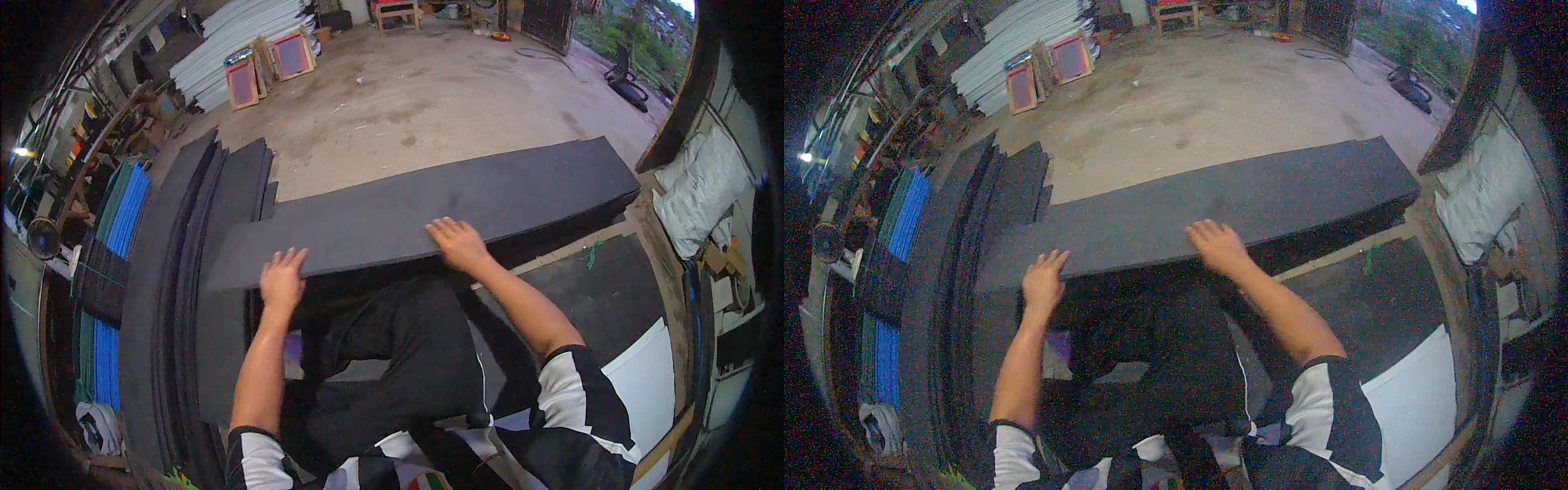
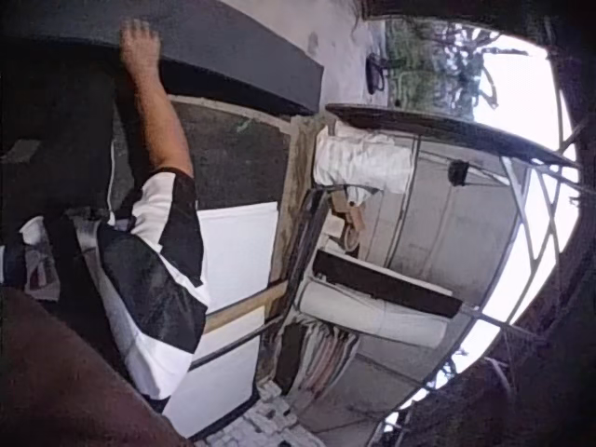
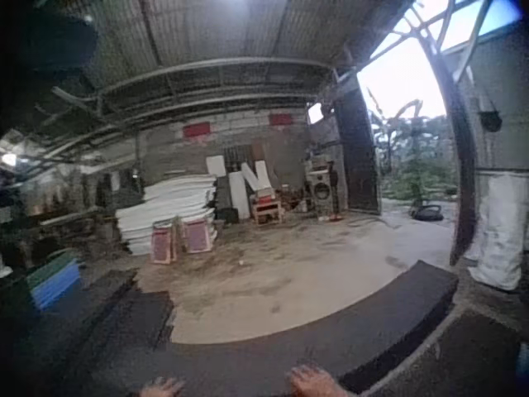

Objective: The person sits on the floor and repeatedly picks up dark gray foam sheets from a pile, then places them onto a separate stack. The person handles the sheets one at a time, transferring them between two locations on the floor.

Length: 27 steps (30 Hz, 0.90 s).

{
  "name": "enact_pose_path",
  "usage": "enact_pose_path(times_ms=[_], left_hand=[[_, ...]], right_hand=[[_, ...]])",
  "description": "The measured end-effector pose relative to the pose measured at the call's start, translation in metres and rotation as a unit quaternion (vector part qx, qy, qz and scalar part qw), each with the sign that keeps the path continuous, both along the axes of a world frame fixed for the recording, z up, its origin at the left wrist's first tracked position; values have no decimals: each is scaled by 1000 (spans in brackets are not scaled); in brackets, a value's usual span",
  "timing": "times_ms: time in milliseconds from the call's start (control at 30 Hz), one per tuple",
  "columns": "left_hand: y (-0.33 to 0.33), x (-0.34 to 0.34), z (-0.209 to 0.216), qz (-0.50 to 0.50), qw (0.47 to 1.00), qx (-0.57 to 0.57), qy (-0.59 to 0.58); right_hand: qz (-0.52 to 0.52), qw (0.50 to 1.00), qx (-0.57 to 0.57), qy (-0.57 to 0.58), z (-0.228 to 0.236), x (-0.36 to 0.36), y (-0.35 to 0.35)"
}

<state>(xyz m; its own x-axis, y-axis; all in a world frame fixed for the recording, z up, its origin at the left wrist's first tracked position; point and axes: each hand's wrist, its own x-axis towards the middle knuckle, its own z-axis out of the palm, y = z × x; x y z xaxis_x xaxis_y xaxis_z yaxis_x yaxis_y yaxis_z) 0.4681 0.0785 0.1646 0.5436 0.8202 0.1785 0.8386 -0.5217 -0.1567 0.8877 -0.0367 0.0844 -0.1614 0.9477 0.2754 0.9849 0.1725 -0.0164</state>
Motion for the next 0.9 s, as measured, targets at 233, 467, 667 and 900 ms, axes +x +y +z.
enact_pose_path(times_ms=[233,467,667,900], left_hand=[[-29,-26,-24,-3,1000,1,24],[-48,-53,-20,50,998,-46,14],[-110,-126,12,22,999,-35,-25],[-179,-223,-6,117,988,-80,-66]], right_hand=[[-114,992,55,20,-22,45,-30],[-14,998,53,38,14,-1,-13],[27,997,61,39,7,-39,24],[163,982,79,58,30,-122,76]])
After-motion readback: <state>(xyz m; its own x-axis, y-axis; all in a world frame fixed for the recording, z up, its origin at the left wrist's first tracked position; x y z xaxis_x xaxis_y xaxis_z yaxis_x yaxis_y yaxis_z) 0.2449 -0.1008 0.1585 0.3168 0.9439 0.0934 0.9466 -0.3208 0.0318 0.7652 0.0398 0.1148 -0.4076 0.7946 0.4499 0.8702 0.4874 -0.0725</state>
